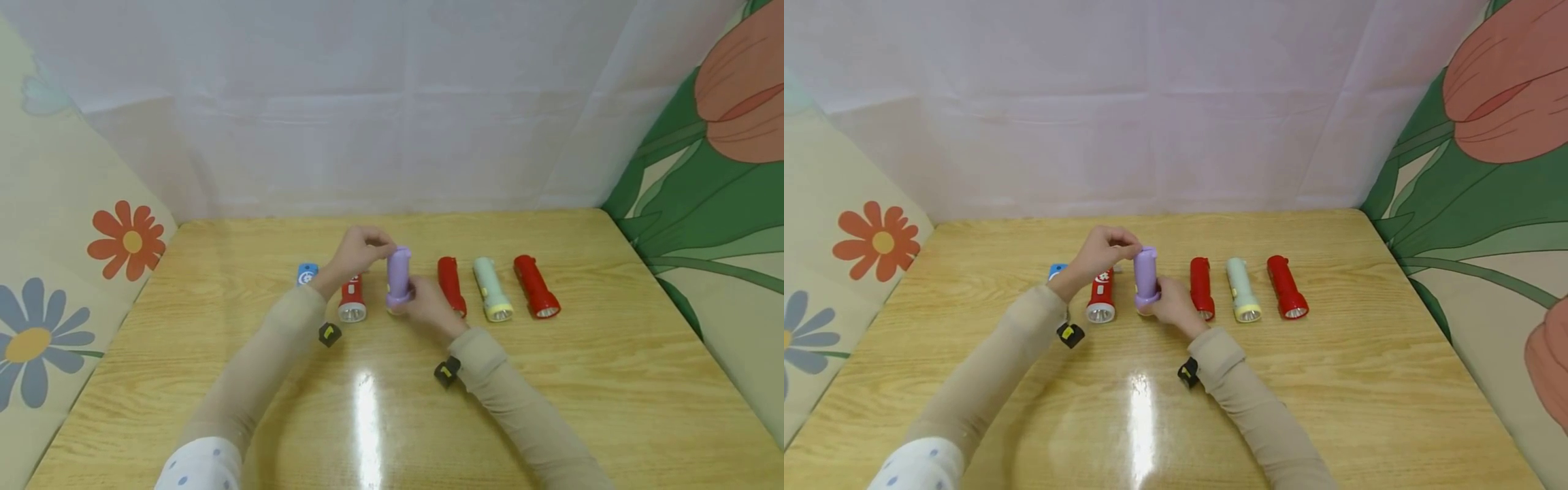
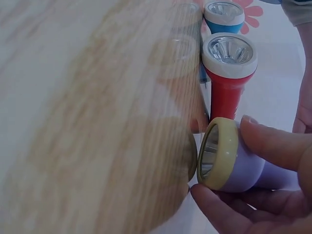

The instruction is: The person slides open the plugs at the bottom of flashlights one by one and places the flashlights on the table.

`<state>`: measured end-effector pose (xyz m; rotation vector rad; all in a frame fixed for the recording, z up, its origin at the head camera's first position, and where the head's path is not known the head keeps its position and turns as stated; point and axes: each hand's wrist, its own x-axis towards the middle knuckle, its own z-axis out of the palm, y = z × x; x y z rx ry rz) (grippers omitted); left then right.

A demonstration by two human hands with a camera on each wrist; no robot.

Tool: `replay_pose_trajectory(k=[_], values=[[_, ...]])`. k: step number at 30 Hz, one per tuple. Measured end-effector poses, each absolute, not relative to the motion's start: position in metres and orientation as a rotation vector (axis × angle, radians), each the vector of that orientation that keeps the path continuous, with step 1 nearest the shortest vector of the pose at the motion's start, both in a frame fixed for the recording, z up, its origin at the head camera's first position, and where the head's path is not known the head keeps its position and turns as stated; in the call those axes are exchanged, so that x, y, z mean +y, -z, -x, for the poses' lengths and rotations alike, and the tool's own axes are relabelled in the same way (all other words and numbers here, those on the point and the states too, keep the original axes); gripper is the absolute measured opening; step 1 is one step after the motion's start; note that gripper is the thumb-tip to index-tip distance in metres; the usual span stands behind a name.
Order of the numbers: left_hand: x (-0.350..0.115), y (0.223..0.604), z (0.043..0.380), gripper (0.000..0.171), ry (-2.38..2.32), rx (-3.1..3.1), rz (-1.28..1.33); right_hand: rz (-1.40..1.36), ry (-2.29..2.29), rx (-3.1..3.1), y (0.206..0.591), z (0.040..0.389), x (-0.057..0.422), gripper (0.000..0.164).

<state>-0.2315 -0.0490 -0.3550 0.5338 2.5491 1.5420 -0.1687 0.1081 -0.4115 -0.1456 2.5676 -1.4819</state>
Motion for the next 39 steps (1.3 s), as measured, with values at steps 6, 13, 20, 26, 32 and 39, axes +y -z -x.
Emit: replay_pose_trajectory(k=[6,13,20,26,32,39], values=[[-0.050,0.355,0.228,0.012,-1.553,2.553,-0.567,0.184,1.400,2.602,0.410,0.172,0.109,0.044],[-0.052,0.355,0.225,0.014,-1.545,2.554,-0.581,0.218,1.357,2.611,0.409,0.175,0.109,0.040],[-0.052,0.354,0.222,0.011,-1.556,2.566,-0.619,0.192,1.390,2.587,0.409,0.174,0.109,0.038],[-0.051,0.356,0.222,0.010,-1.573,2.553,-0.635,0.197,1.380,2.590,0.408,0.175,0.109,0.037],[-0.051,0.355,0.219,0.010,-1.588,2.518,-0.662,0.192,1.361,2.601,0.407,0.176,0.109,0.040],[-0.052,0.352,0.214,0.007,-1.549,2.522,-0.719,0.232,1.356,2.608,0.405,0.176,0.108,0.039]])
